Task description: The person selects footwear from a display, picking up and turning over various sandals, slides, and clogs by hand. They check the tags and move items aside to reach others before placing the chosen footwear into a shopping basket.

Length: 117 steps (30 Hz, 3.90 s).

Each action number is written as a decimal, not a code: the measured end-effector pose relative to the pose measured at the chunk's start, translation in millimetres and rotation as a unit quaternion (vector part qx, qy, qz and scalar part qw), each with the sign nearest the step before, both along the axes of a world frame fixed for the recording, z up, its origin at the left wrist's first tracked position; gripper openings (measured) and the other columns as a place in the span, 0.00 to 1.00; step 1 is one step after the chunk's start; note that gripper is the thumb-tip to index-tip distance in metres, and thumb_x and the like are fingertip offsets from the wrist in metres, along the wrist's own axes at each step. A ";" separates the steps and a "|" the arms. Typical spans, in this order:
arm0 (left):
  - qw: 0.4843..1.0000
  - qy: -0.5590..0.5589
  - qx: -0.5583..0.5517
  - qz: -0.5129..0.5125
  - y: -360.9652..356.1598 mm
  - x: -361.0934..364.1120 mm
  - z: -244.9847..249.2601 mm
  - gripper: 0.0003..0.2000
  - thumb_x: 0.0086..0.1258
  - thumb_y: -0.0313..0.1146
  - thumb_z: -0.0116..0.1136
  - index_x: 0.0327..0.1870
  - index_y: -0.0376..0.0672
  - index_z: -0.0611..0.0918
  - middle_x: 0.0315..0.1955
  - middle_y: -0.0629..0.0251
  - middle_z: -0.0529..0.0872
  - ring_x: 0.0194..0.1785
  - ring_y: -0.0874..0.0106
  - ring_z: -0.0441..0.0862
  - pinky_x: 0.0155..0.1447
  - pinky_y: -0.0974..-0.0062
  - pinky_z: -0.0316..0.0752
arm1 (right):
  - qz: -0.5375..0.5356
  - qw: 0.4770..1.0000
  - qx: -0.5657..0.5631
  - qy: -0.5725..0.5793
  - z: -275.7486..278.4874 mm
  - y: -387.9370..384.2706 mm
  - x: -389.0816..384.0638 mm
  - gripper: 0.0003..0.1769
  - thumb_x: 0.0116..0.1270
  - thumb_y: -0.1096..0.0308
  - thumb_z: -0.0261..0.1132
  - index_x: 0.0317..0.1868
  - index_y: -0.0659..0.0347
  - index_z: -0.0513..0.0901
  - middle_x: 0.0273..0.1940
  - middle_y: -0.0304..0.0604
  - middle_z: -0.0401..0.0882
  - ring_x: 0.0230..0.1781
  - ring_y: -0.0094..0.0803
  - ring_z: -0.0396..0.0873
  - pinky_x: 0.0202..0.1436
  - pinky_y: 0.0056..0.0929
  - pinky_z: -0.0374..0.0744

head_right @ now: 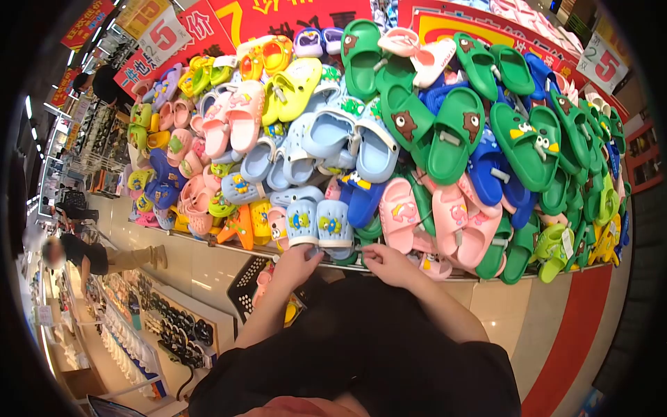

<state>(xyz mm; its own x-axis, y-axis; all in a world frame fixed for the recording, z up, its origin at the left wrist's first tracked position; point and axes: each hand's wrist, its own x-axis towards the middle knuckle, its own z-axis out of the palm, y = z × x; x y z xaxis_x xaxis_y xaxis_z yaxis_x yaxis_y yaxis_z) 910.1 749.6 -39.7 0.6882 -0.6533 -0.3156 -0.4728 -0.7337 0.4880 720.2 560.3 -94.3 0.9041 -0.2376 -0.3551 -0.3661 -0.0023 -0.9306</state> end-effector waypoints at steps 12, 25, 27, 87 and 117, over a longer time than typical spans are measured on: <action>0.927 -0.210 -0.309 -0.033 -125.7 236.4 104.0 0.19 0.64 0.37 0.61 0.52 0.33 0.82 0.37 0.48 0.84 0.41 0.57 0.82 0.48 0.66 0.76 | -0.021 1.000 0.005 0.008 7.1 -10.4 -7.9 0.22 0.69 0.66 0.62 0.60 0.69 0.74 0.45 0.42 0.82 0.40 0.22 0.79 0.45 0.22 0.78; 0.984 -0.156 0.034 0.075 -271.7 438.1 73.8 0.36 0.64 0.65 0.53 0.53 0.34 0.82 0.54 0.46 0.82 0.60 0.53 0.79 0.64 0.59 0.72 | -0.221 0.969 0.103 -0.040 2.3 -24.8 -18.4 0.17 0.72 0.69 0.59 0.56 0.72 0.76 0.46 0.44 0.83 0.46 0.27 0.82 0.51 0.25 0.80; 0.974 -0.175 0.022 0.139 -280.3 439.4 66.1 0.35 0.64 0.63 0.55 0.54 0.36 0.83 0.54 0.49 0.83 0.60 0.55 0.80 0.63 0.58 0.72 | -0.225 0.971 0.069 -0.029 8.3 -23.1 -19.4 0.17 0.72 0.69 0.59 0.55 0.72 0.76 0.45 0.45 0.83 0.45 0.27 0.82 0.50 0.25 0.80; 0.784 0.434 -0.440 0.056 -94.5 -43.5 81.4 0.20 0.73 0.28 0.47 0.65 0.39 0.63 0.56 0.58 0.76 0.59 0.67 0.78 0.60 0.66 0.76 | -0.239 0.735 0.506 -0.383 104.9 -31.1 -17.3 0.27 0.78 0.54 0.42 0.68 0.63 0.66 0.64 0.49 0.73 0.62 0.41 0.75 0.67 0.42 0.73; 0.683 0.571 -0.454 0.037 -67.1 -43.1 19.0 0.32 0.69 0.33 0.63 0.71 0.41 0.60 0.57 0.62 0.77 0.60 0.71 0.76 0.63 0.71 0.74 | 0.064 0.962 0.126 -0.233 123.0 -6.1 5.9 0.56 0.66 0.37 0.55 0.78 0.66 0.38 0.80 0.53 0.29 0.81 0.42 0.34 0.79 0.45 0.41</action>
<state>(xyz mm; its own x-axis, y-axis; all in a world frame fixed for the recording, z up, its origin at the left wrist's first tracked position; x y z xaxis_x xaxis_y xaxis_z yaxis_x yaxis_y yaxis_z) 867.0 682.5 -20.7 0.3733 -0.9135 -0.1616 0.6191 0.1156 0.7767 726.0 554.2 28.7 0.9952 -0.0731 0.0652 0.0802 0.2274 -0.9705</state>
